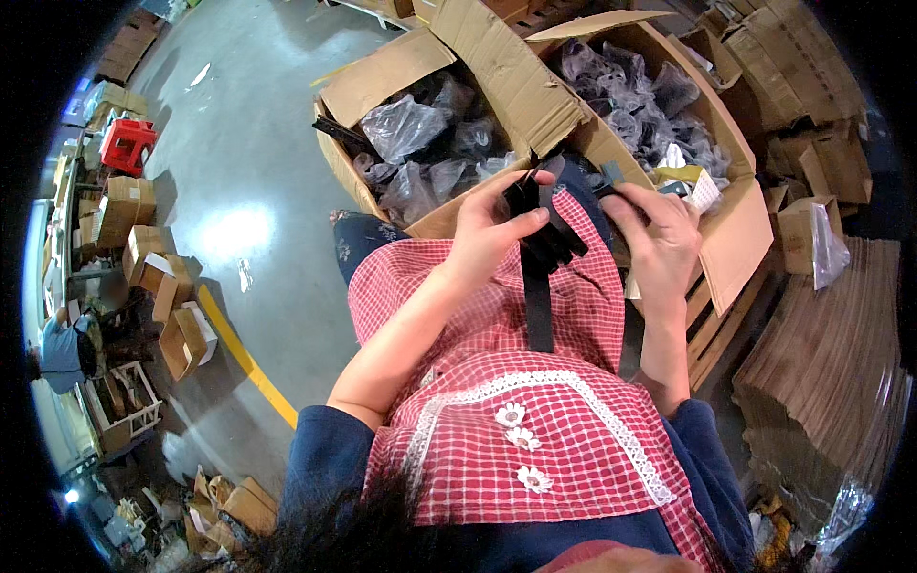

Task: The person takes black plastic components from a box, wipes them with a cloth, and places them into individual plastic bags.

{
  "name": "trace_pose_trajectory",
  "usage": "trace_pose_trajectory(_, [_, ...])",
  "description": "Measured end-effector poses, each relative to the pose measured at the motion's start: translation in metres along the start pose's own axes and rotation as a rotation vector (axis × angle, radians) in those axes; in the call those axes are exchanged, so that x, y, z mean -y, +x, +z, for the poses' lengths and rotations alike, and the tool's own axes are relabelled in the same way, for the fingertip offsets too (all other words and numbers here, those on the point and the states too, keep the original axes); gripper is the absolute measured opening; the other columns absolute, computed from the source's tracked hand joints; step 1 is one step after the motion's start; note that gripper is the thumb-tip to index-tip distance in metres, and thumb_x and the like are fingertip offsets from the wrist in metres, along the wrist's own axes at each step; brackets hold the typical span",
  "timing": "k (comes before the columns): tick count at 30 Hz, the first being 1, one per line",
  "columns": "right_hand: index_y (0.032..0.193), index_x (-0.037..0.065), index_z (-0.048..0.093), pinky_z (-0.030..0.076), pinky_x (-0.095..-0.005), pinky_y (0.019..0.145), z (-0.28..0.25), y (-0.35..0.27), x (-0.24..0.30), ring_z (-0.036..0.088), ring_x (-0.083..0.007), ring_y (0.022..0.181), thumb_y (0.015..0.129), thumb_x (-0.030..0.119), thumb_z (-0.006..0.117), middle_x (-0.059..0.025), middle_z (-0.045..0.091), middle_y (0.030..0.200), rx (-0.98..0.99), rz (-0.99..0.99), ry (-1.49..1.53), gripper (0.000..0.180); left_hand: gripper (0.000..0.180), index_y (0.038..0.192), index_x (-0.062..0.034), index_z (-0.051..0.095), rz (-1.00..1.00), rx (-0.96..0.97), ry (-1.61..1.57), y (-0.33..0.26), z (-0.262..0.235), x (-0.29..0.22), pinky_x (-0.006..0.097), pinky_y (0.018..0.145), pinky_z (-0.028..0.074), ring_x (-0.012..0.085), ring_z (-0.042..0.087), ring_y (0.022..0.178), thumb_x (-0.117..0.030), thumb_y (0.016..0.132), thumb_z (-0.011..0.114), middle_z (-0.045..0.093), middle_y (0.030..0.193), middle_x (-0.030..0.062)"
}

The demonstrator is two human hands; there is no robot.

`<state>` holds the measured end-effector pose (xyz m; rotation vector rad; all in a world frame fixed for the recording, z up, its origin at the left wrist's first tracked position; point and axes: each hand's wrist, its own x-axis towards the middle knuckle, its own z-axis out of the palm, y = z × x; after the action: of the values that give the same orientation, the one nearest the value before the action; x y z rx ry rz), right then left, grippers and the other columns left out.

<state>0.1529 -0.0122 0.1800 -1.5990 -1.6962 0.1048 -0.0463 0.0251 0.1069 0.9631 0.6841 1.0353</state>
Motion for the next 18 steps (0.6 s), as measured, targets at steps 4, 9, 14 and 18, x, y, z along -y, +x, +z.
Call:
trace_pose_trajectory(4, [0.09,0.006,0.077,0.047,-0.0318,0.07,0.021,-0.007,0.004,0.064,-0.0181,0.069,0.082,0.009,0.076,-0.0063,0.075,0.085,-0.114,0.125,0.237,0.009,0.045,0.131,-0.0027,0.061,0.021,0.005,-0.058,-0.002,0.01,0.008,0.03,0.097,0.047,0.013,0.061,0.107,0.0,0.086,0.068,0.067,0.117,0.0031])
trace_pose_trajectory(9, [0.098,0.002,0.074,0.049,-0.0279,0.062,0.037,-0.023,0.02,0.064,-0.0175,0.066,0.088,0.009,0.071,-0.0096,0.073,0.083,0.042,0.268,0.399,0.012,0.046,0.13,-0.0031,0.062,-0.027,0.058,-0.025,-0.006,0.017,-0.005,0.03,0.101,0.046,0.0126,0.059,0.113,-0.004,0.085,0.073,0.065,0.123,0.0045])
trace_pose_trajectory(14, [0.107,0.004,0.072,0.051,-0.0274,0.063,0.037,-0.022,0.023,0.065,-0.0186,0.065,0.093,0.006,0.064,-0.0136,0.071,0.084,0.188,0.213,0.364,0.016,0.032,0.118,-0.0017,0.069,-0.042,-0.045,0.032,-0.009,0.013,0.009,0.025,0.086,0.053,0.0096,0.063,0.098,-0.005,0.087,0.075,0.07,0.108,0.004])
trace_pose_trajectory(18, [0.109,0.006,0.073,0.053,-0.0331,0.067,0.027,-0.021,0.015,0.067,-0.026,0.077,0.084,0.004,0.067,-0.0106,0.071,0.087,0.306,0.119,0.282,0.026,0.03,0.115,-0.0013,0.07,-0.092,-0.07,-0.034,-0.003,0.01,0.013,0.024,0.085,0.053,0.0087,0.064,0.093,-0.009,0.087,0.077,0.071,0.103,0.0016])
